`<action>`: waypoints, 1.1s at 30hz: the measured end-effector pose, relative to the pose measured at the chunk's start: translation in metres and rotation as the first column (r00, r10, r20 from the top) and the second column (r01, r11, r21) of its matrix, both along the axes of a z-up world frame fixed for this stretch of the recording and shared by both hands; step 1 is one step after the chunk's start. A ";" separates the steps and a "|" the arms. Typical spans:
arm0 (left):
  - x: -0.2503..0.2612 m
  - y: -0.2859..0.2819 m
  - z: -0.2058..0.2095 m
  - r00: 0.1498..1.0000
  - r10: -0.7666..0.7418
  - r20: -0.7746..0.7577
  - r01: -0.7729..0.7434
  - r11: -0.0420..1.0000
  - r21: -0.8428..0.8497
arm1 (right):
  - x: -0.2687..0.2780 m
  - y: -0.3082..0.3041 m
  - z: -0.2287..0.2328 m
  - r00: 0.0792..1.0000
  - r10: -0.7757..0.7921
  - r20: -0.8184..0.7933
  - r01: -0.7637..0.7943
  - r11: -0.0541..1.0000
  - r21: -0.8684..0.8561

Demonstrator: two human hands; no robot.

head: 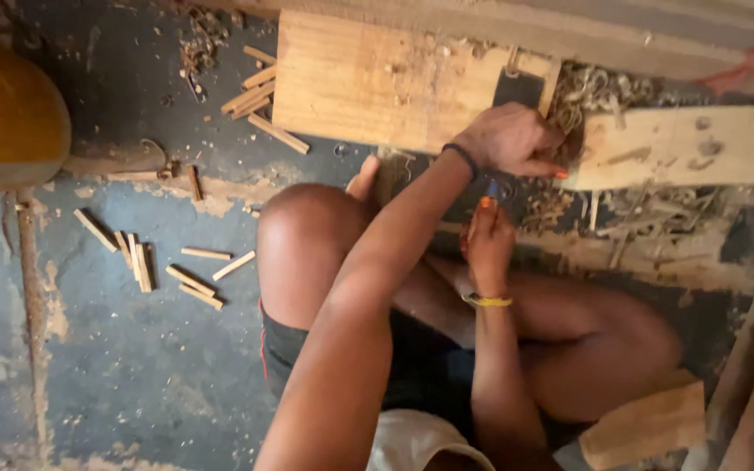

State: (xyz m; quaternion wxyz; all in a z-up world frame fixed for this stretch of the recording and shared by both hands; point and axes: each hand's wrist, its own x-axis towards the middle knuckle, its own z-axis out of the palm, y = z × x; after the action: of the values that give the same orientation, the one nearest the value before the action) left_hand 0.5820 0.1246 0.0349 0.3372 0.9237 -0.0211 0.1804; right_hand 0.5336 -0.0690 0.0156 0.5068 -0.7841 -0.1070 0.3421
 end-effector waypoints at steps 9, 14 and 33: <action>0.025 0.019 -0.003 0.990 0.002 -0.143 0.004 0.999 0.038 | 0.034 0.014 -0.022 1.000 -0.001 0.004 0.001 0.999 0.045; 0.026 0.008 0.001 0.996 0.033 0.080 -0.038 0.998 0.053 | 0.036 0.010 -0.026 0.987 -0.085 -0.139 0.102 0.988 0.120; -0.031 -0.080 -0.001 0.975 0.031 0.220 -0.034 0.999 0.009 | 0.021 -0.070 -0.005 0.998 -0.037 -0.049 0.036 0.999 -0.009</action>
State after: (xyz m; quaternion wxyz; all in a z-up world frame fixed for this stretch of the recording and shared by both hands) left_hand 0.5511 0.0444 0.0338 0.3237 0.9005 -0.0443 0.2870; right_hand 0.5550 -0.1392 0.0106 0.5122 -0.7793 -0.0789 0.3522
